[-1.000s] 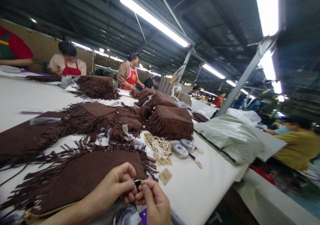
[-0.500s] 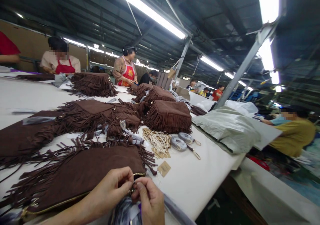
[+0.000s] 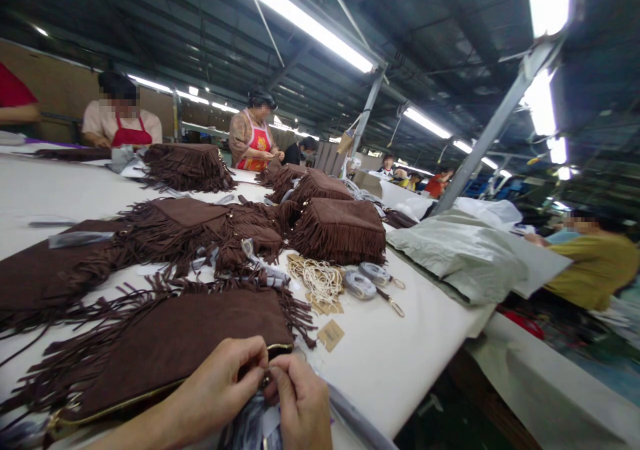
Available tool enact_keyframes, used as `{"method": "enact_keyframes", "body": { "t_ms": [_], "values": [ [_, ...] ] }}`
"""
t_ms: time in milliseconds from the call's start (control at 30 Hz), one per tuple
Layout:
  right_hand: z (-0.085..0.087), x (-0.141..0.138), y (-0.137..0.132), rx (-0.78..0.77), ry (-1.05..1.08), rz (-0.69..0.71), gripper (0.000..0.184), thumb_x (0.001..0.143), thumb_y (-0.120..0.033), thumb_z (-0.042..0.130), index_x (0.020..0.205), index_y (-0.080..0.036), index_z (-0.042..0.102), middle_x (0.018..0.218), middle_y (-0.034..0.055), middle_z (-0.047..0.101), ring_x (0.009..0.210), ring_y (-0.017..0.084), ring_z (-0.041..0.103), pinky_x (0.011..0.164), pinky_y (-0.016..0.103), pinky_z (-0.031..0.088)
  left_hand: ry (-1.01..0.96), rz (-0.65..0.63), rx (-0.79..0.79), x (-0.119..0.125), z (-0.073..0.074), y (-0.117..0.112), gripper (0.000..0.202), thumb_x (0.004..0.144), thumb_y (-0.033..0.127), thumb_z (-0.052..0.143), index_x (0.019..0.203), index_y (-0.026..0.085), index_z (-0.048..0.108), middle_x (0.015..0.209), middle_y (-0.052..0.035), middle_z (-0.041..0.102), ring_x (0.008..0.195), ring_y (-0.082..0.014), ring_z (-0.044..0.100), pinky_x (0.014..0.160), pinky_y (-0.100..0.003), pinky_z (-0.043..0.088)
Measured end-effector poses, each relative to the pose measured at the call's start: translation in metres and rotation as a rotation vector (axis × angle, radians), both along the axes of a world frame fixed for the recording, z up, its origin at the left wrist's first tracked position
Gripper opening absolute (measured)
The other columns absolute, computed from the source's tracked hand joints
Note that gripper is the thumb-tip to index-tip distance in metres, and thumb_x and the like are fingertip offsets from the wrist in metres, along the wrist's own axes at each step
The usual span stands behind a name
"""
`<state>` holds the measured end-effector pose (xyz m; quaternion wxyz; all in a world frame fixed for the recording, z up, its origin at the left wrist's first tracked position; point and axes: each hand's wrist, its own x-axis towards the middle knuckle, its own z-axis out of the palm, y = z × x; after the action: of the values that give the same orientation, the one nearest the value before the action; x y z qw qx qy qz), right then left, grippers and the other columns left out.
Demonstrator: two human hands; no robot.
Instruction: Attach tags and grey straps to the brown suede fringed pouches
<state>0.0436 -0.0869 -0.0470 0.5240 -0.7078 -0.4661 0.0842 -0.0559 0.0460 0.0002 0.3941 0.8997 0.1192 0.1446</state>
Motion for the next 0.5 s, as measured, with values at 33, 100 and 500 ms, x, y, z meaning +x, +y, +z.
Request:
{"method": "enact_keyframes", "body": {
  "t_ms": [33, 100, 500],
  "values": [
    [0.001, 0.000, 0.000, -0.002, -0.063, -0.001, 0.027, 0.098, -0.032, 0.042, 0.088, -0.022, 0.066, 0.070, -0.0008, 0.065, 0.063, 0.014, 0.063, 0.062, 0.020, 0.047, 0.013, 0.007, 0.038, -0.001, 0.000, -0.001, 0.015, 0.079, 0.011, 0.049, 0.068, 0.019, 0.055, 0.065, 0.0018, 0.060, 0.062, -0.0139, 0.055, 0.056, -0.024, 0.029],
    [0.001, -0.001, -0.001, 0.005, -0.186, -0.021, 0.027, 0.098, -0.029, 0.042, 0.086, -0.023, 0.064, 0.071, -0.0010, 0.063, 0.064, 0.014, 0.062, 0.062, 0.020, 0.046, 0.038, 0.021, 0.113, -0.002, -0.001, -0.002, 0.014, 0.080, 0.011, 0.049, 0.071, 0.019, 0.055, 0.068, 0.0003, 0.063, 0.066, -0.0161, 0.057, 0.058, -0.026, 0.029],
    [-0.005, -0.002, 0.006, 0.078, -0.431, -0.051, 0.029, 0.099, -0.023, 0.035, 0.084, -0.022, 0.060, 0.069, -0.0008, 0.059, 0.060, 0.013, 0.059, 0.057, 0.021, 0.045, 0.152, 0.051, 0.179, -0.004, -0.011, -0.009, 0.016, 0.085, 0.010, 0.046, 0.082, 0.021, 0.057, 0.082, -0.0020, 0.068, 0.078, -0.0196, 0.062, 0.067, -0.029, 0.036]
  ]
}}
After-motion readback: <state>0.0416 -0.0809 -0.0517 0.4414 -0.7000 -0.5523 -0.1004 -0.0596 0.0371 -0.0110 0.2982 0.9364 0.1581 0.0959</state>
